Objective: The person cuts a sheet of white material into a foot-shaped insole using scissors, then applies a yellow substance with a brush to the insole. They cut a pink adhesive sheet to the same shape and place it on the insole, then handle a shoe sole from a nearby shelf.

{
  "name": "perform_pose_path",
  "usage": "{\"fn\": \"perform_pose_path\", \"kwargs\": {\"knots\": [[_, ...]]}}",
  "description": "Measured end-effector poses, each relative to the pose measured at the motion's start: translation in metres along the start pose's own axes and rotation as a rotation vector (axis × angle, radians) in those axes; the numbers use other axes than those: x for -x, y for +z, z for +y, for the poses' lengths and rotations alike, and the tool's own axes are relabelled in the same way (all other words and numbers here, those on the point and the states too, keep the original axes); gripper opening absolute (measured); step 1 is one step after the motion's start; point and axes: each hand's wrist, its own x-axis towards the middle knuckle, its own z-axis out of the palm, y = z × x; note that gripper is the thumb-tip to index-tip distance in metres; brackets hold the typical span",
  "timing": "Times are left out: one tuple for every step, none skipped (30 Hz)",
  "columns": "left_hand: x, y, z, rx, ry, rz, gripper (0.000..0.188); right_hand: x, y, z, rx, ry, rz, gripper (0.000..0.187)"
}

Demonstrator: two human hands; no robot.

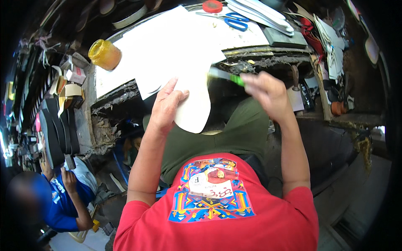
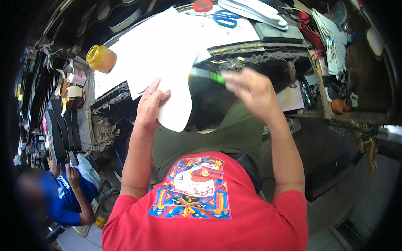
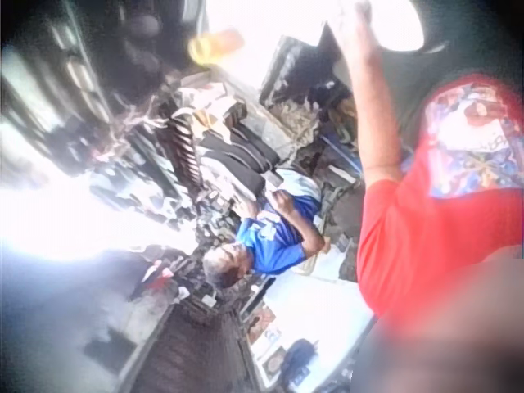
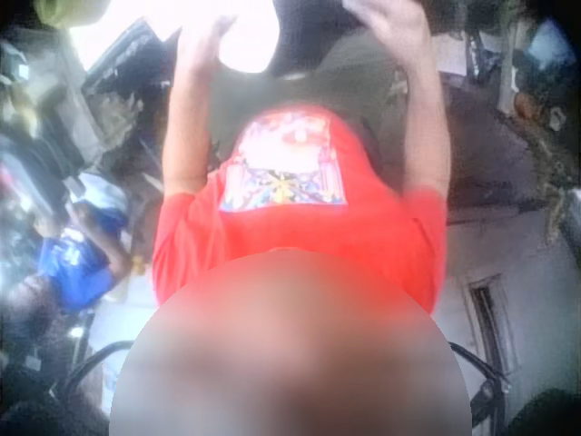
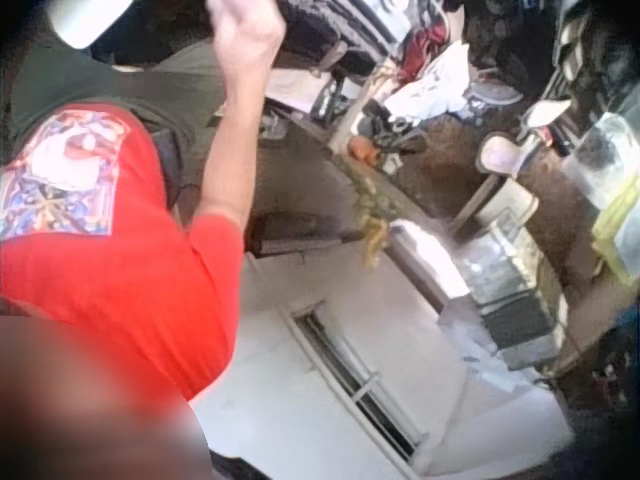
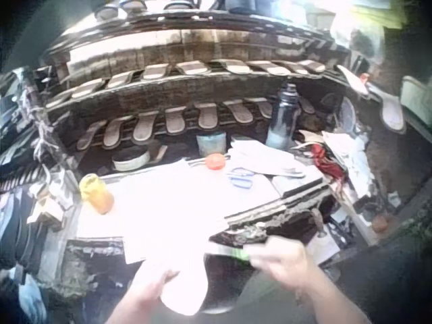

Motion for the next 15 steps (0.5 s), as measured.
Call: {"fn": "perform_pose_path", "kwargs": {"knots": [[0.0,0.003,0.0,0.004,0.026,-0.026,0.046,-0.006,0.003,0.003,0.051,0.08,0.109,0.033],[-0.001,0.006,0.0,-0.014,0.026,-0.037,0.046,-0.007,0.005,0.004,0.005,0.042,0.065,0.033],[-0.002,0.007,0.001,-0.013,0.047,-0.055,0.045,-0.007,0.007,0.006,-0.05,0.122,0.049,0.033],[-0.003,0.007,0.003,-0.003,0.086,-0.086,0.045,-0.005,0.009,0.007,0.021,0.082,-0.042,0.033],[-0.005,0.005,0.006,-0.014,0.09,-0.044,0.044,0.001,0.01,0.005,0.039,0.054,-0.146,0.037],[-0.005,0.003,0.008,-0.013,0.1,-0.016,0.044,0.012,0.008,0.001,-0.007,0.033,-0.185,0.038],[-0.007,0.001,0.009,-0.01,0.103,-0.001,0.044,0.022,0.004,-0.002,-0.092,-0.052,-0.277,0.039],[-0.008,-0.001,0.009,-0.06,0.099,0.017,0.047,0.028,-0.001,-0.003,-0.135,0.023,-0.269,0.037],[-0.009,-0.001,0.009,-0.113,0.078,0.014,0.051,0.029,-0.004,-0.002,-0.256,-0.008,-0.273,0.035],[-0.01,-0.001,0.007,-0.145,0.039,0.018,0.054,0.028,-0.008,-0.002,-0.192,-0.076,-0.209,0.032],[-0.013,0.002,0.003,-0.135,0.054,-0.001,0.054,0.026,-0.009,-0.001,-0.088,-0.024,-0.11,0.029],[-0.016,0.005,0.0,-0.095,0.07,-0.003,0.053,0.019,-0.01,0.001,-0.014,0.072,-0.075,0.028],[-0.019,0.008,-0.002,-0.05,0.075,-0.009,0.053,0.016,-0.009,0.0,0.052,0.185,0.022,0.027],[-0.019,0.011,-0.004,-0.026,0.123,-0.058,0.053,0.008,-0.005,0.001,-0.089,0.165,0.063,0.03],[-0.023,0.011,-0.003,-0.045,0.138,-0.02,0.052,0.011,-0.006,-0.005,-0.057,0.192,-0.017,0.032]]}}
